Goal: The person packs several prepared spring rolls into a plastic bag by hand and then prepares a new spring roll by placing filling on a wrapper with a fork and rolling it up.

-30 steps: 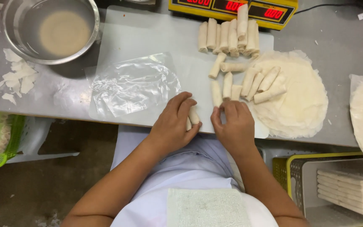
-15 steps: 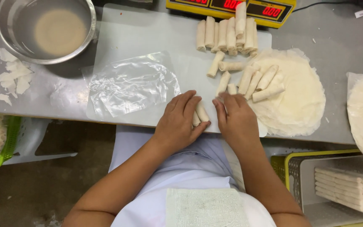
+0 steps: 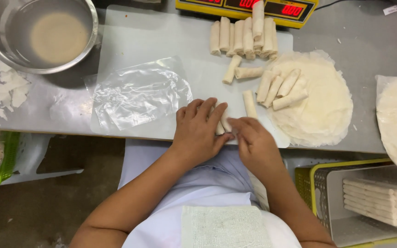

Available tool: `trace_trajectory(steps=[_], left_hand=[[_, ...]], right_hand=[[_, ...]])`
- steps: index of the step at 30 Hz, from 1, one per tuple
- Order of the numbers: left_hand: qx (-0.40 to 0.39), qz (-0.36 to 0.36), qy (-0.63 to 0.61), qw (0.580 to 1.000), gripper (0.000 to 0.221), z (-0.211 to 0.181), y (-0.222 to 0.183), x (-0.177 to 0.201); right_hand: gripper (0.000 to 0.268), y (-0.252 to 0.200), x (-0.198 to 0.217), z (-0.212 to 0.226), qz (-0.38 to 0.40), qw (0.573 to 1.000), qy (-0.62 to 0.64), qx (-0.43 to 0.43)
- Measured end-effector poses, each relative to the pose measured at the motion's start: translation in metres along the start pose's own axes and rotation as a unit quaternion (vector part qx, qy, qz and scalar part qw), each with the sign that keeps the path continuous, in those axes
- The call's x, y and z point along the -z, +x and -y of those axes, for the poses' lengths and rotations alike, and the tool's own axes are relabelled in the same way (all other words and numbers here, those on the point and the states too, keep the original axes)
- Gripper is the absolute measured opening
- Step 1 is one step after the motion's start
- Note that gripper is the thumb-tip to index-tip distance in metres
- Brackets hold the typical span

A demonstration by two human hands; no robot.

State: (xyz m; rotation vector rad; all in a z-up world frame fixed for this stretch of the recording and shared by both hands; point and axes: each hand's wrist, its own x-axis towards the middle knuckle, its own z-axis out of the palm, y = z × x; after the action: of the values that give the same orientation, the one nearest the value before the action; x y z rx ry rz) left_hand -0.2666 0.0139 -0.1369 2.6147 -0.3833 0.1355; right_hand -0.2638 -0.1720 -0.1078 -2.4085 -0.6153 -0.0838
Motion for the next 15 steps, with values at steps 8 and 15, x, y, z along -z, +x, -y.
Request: trace_trajectory(steps=[8,15], left_hand=[[0.003,-0.073,-0.003,0.997,0.07,-0.002,0.001,-0.01],[-0.006,-0.007,-0.023,1.0,0.079,-0.012,0.005,0.008]], right_hand=[[0.012,0.013,-0.006,-0.023,-0.056,0.998,-0.028,-0.031],[0.015,0.015,-0.01,-0.017,-0.025,0.999,0.023,-0.019]])
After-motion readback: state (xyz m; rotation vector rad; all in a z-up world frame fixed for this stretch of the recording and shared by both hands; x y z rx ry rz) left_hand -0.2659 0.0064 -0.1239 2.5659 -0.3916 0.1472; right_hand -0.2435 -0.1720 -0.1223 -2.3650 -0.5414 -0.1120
